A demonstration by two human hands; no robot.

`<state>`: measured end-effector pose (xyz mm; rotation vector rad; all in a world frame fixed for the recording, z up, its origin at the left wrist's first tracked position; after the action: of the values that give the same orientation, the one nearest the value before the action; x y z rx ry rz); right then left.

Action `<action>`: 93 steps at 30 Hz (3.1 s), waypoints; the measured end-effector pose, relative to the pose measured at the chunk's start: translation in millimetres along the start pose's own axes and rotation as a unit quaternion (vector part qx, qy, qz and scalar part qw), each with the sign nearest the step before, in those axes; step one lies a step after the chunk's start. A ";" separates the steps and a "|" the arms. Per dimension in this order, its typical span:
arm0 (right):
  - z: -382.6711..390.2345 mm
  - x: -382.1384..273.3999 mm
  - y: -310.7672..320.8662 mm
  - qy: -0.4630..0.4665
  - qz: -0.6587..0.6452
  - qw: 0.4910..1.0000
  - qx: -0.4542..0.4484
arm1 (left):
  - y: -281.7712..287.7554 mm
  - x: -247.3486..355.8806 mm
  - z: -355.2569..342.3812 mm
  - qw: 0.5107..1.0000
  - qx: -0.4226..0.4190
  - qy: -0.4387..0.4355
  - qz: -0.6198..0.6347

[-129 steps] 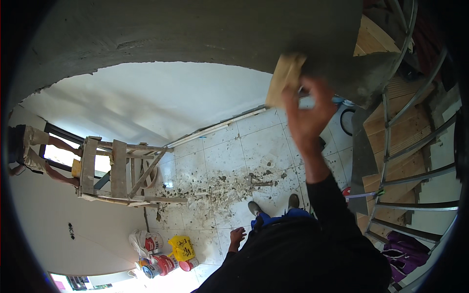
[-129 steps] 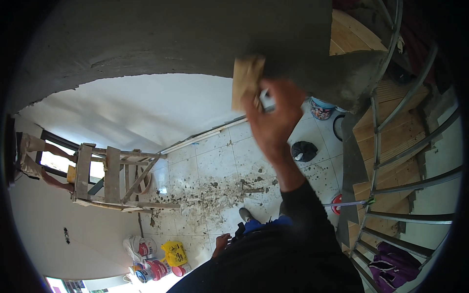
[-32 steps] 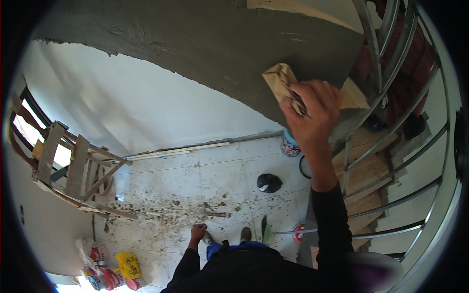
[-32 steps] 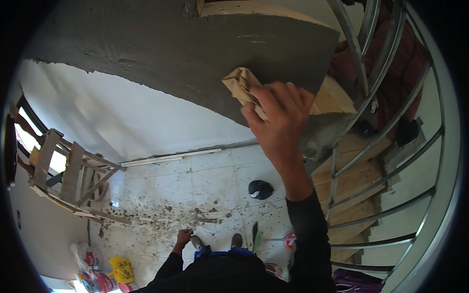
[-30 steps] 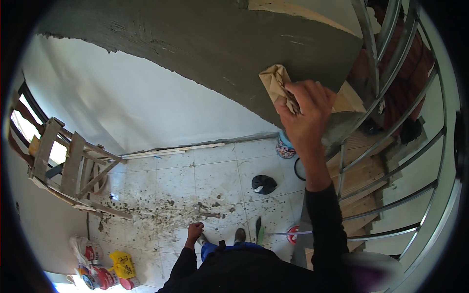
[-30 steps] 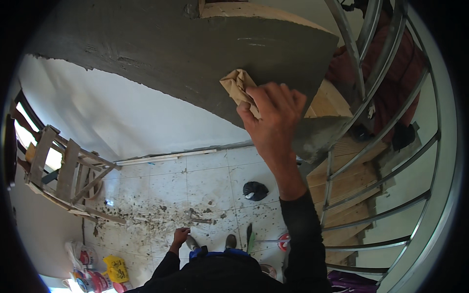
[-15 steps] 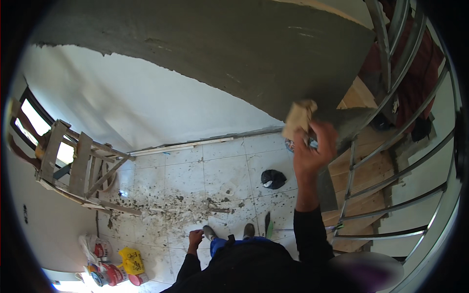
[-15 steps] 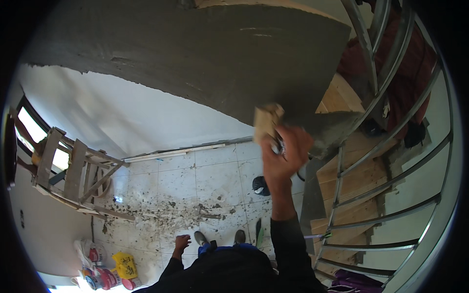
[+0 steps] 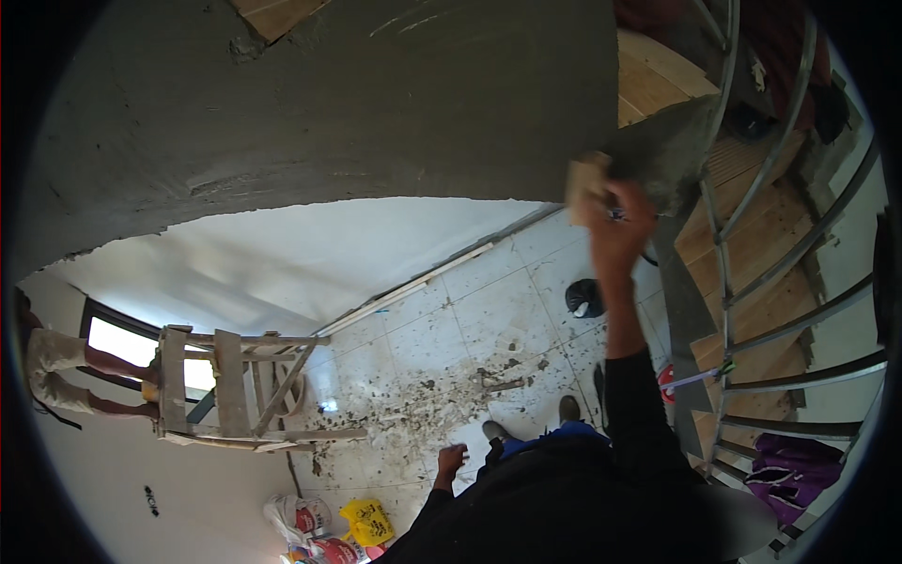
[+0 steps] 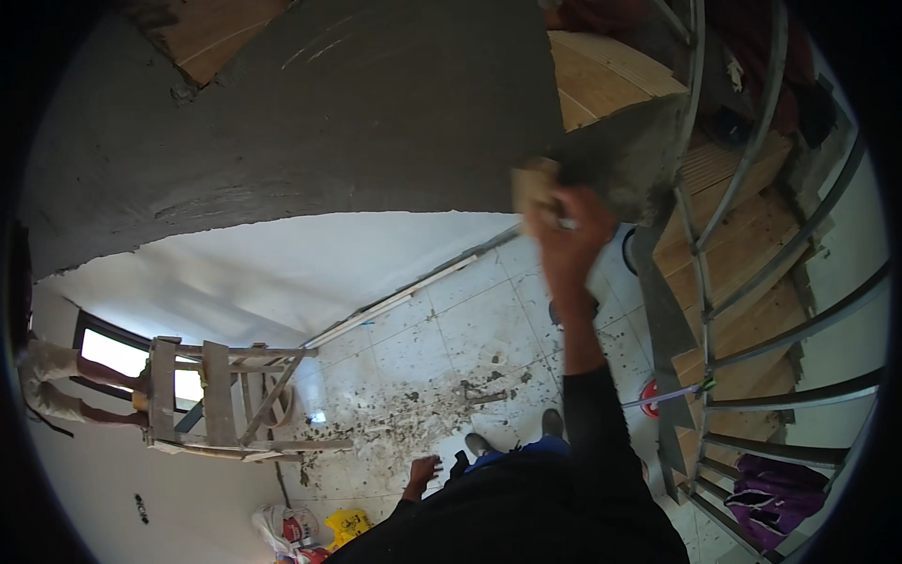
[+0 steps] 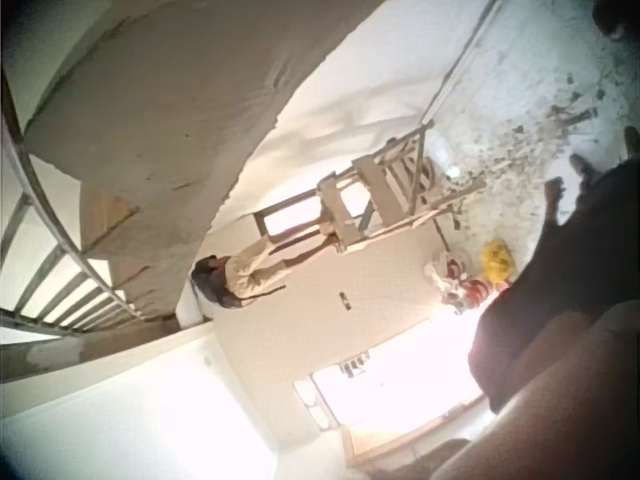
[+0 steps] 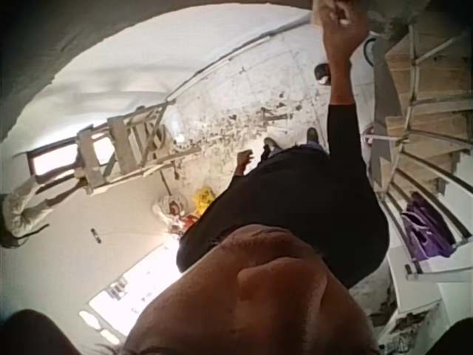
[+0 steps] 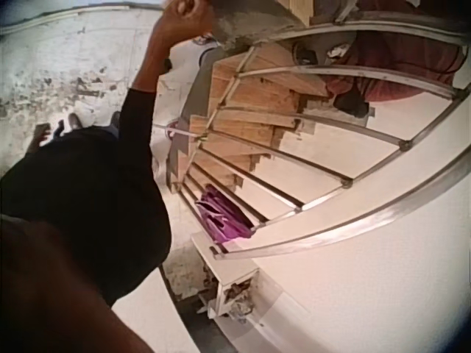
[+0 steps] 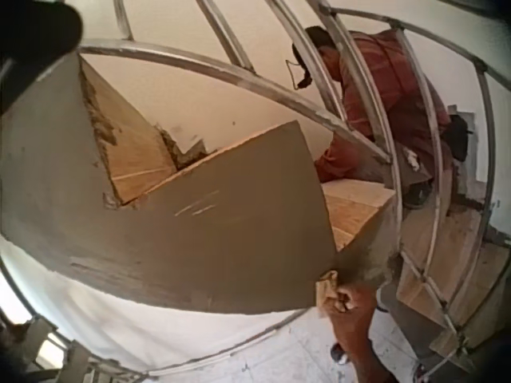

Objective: Plastering and smoothing a curved wall section under a staircase using a trowel.

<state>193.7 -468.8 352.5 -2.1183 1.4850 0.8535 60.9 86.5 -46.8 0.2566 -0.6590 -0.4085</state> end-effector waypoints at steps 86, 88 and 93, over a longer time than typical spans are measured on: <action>-0.6 66.1 12.3 0.251 0.090 0.957 -0.113 | -54.9 -26.2 44.0 0.998 0.016 0.047 0.046; -6.0 70.2 8.1 0.253 0.070 0.960 -0.095 | -79.2 -19.7 38.4 0.996 0.025 0.022 0.081; -11.1 39.5 5.0 0.287 0.093 0.945 -0.128 | -110.1 -14.5 37.9 0.998 0.025 0.013 0.054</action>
<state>201.3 -504.7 333.5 -2.6012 1.9743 0.5256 -5.0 -8.9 -64.8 0.2730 -0.6556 -0.2852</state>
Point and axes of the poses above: each hand's wrist, its own z-axis away from the middle knuckle, its own y-axis out of the back of the hand, x = y × z, the point moved 1 cm from there along -z, towards the middle knuckle
